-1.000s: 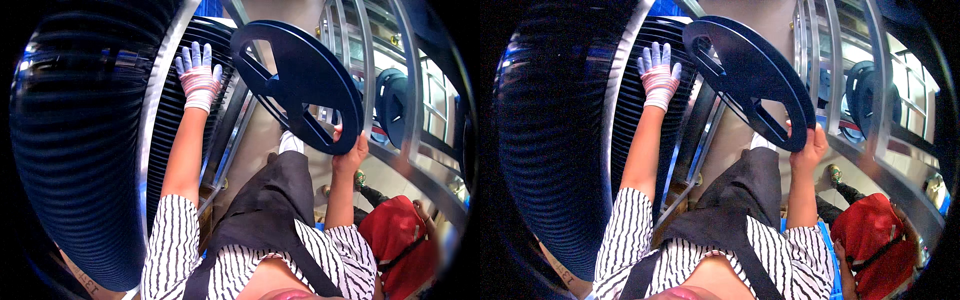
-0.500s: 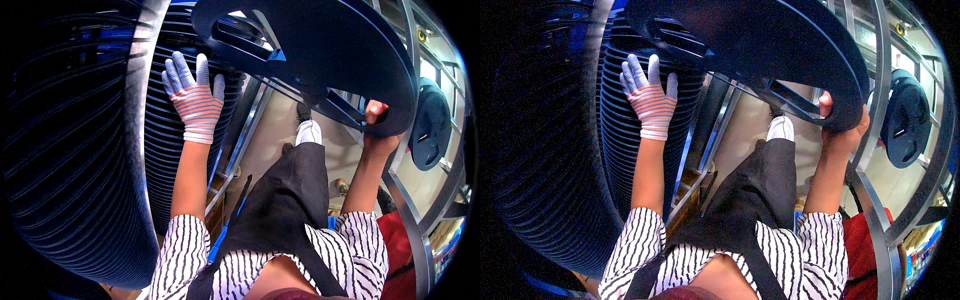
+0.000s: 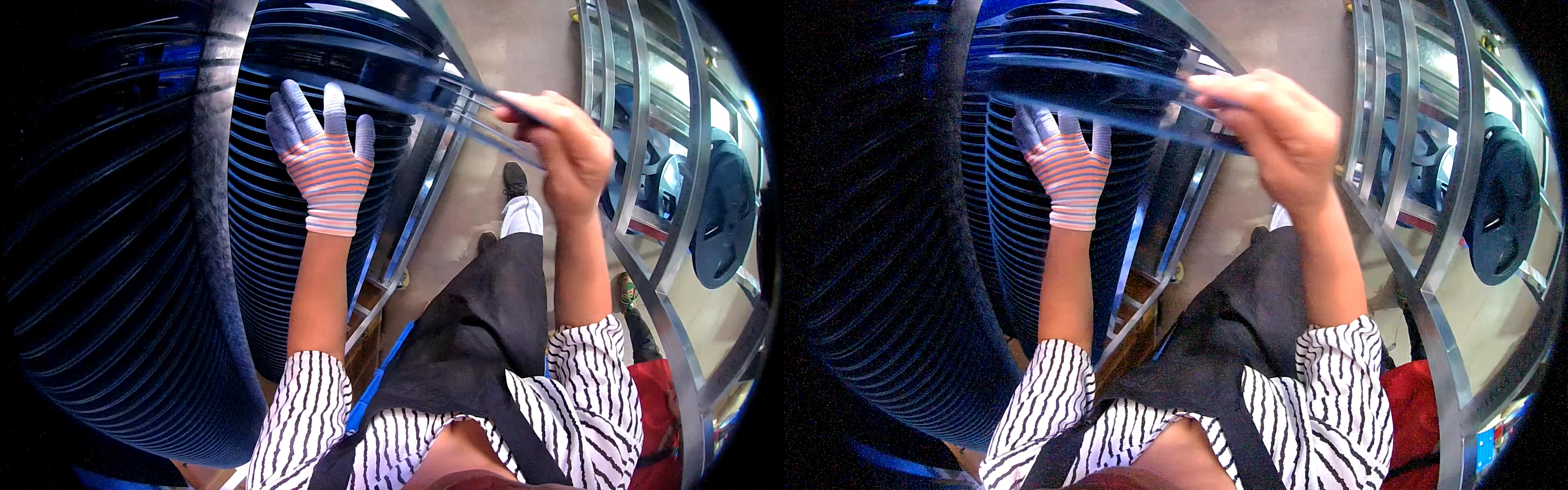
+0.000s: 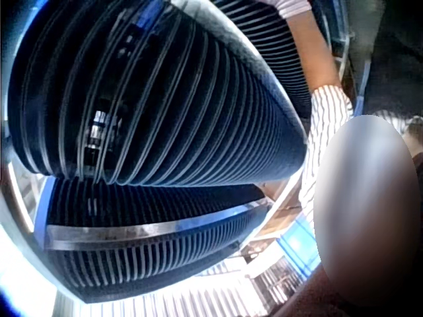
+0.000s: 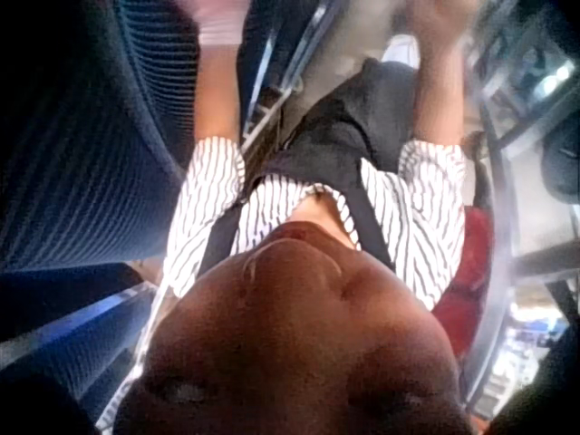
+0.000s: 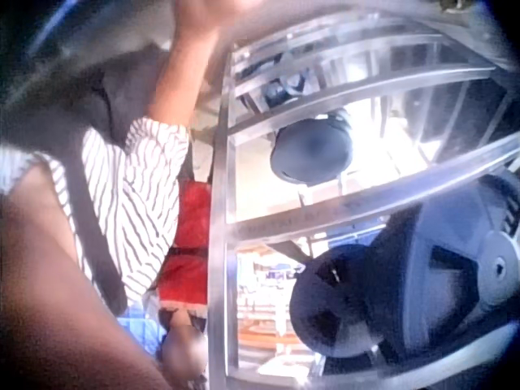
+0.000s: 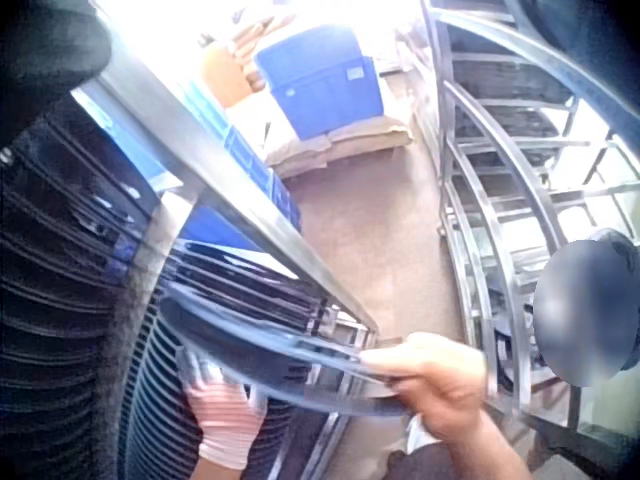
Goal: The person repeatedly picks up blue plastic circular parts and stacks them onto a metal rack. They handle the parts one at a time, aligning and placing them in a growing stack.
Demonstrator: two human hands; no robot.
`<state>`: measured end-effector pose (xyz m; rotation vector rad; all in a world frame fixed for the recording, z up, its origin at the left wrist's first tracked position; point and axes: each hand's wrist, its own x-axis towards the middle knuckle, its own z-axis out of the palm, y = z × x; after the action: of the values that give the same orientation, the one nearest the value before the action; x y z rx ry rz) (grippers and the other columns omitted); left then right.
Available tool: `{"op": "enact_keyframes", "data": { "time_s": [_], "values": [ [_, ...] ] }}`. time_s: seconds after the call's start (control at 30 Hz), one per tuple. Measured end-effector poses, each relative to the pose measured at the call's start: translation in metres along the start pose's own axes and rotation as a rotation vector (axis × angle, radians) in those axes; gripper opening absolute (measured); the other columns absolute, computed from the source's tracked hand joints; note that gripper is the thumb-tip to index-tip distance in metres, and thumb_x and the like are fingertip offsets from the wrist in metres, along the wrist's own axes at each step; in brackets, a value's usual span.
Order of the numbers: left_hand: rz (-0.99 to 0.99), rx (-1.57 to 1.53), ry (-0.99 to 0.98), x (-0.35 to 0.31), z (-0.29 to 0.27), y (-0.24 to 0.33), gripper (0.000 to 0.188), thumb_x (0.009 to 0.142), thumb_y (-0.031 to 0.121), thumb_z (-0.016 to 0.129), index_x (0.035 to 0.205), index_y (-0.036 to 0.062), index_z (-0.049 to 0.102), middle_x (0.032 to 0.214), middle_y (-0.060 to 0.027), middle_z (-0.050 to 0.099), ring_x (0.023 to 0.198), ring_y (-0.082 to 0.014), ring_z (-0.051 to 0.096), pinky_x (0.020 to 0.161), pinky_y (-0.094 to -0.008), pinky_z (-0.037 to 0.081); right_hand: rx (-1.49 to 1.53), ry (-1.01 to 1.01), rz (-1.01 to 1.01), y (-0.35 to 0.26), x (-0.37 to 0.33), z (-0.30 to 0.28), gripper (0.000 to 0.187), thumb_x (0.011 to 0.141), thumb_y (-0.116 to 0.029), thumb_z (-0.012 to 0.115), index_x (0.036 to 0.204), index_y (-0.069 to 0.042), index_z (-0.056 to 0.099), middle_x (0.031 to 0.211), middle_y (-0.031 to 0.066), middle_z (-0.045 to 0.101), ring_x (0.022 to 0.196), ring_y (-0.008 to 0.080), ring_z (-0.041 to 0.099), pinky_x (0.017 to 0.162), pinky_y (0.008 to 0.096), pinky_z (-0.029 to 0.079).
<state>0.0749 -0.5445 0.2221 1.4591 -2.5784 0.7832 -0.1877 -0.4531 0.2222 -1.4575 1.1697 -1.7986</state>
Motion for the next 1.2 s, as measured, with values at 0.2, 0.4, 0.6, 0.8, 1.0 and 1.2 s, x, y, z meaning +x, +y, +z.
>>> {"op": "enact_keyframes", "data": {
  "time_s": [0.2, 0.4, 0.6, 0.8, 1.0, 1.2],
  "values": [
    [0.014, -0.017, -0.041, 0.005, -0.009, 0.001, 0.062, 0.089, 0.049, 0.055, 0.138, 0.0119, 0.044, 0.143, -0.0343, 0.033, 0.132, -0.0516, 0.033, 0.108, -0.0645, 0.023, -0.083, 0.037, -0.067, 0.037, 0.014, 0.052, 0.019, 0.085, -0.008, 0.067, 0.103, -0.006, 0.071, 0.082, 0.0106, 0.067, 0.073, 0.0235, 0.065, 0.067, 0.0313, 0.051],
    [0.033, -0.019, -0.024, 0.001, -0.024, -0.005, 0.061, 0.089, 0.045, 0.057, 0.138, 0.012, 0.041, 0.143, -0.0326, 0.033, 0.132, -0.05, 0.034, 0.107, -0.0637, 0.027, -0.147, -0.006, -0.09, 0.031, 0.039, 0.088, 0.017, 0.087, -0.009, 0.066, 0.103, -0.005, 0.071, 0.082, 0.0094, 0.067, 0.074, 0.0205, 0.065, 0.068, 0.0296, 0.051],
    [-0.065, -0.207, 0.051, -0.003, -0.035, 0.001, 0.063, 0.089, 0.04, 0.06, 0.142, 0.0137, 0.039, 0.15, -0.0299, 0.025, 0.137, -0.0485, 0.028, 0.11, -0.0629, 0.023, -0.385, 0.092, -0.27, 0.04, 0.065, 0.126, 0.04, 0.092, -0.032, 0.059, 0.129, -0.018, 0.061, 0.129, 0.008, 0.056, 0.114, 0.0259, 0.051, 0.098, 0.0391, 0.038],
    [-0.149, -0.023, 0.014, -0.04, -0.049, -0.022, 0.069, 0.091, 0.046, 0.055, 0.149, 0.0136, 0.033, 0.158, -0.0221, 0.016, 0.144, -0.0462, 0.013, 0.112, -0.065, 0.011, -0.282, 0.248, 0.061, 0.073, -0.018, 0.11, 0.071, 0.096, -0.06, 0.038, 0.141, -0.005, 0.047, 0.146, 0.018, 0.042, 0.134, 0.0348, 0.038, 0.111, 0.0456, 0.026],
    [-0.208, 0.035, -0.181, -0.026, -0.034, -0.018, 0.077, 0.092, 0.057, 0.046, 0.154, 0.0166, 0.023, 0.157, -0.0239, 0.018, 0.143, -0.0457, 0.019, 0.114, -0.0621, 0.009, -0.284, 0.109, 0.166, 0.104, -0.04, 0.138, 0.078, 0.097, -0.056, 0.041, 0.153, -0.007, 0.021, 0.158, 0.0192, 0.018, 0.147, 0.0357, 0.014, 0.117, 0.0457, 0.015],
    [-0.179, 0.099, -0.136, -0.012, -0.029, -0.013, 0.077, 0.091, 0.055, 0.05, 0.152, 0.0128, 0.028, 0.153, -0.0247, 0.027, 0.139, -0.0452, 0.027, 0.113, -0.0597, 0.016, -0.302, 0.106, 0.206, 0.129, -0.035, 0.172, 0.084, 0.097, -0.051, 0.045, 0.155, -0.009, 0.002, 0.16, 0.0229, -0.005, 0.148, 0.0412, -0.002, 0.119, 0.0481, 0.007]
  ]
}}
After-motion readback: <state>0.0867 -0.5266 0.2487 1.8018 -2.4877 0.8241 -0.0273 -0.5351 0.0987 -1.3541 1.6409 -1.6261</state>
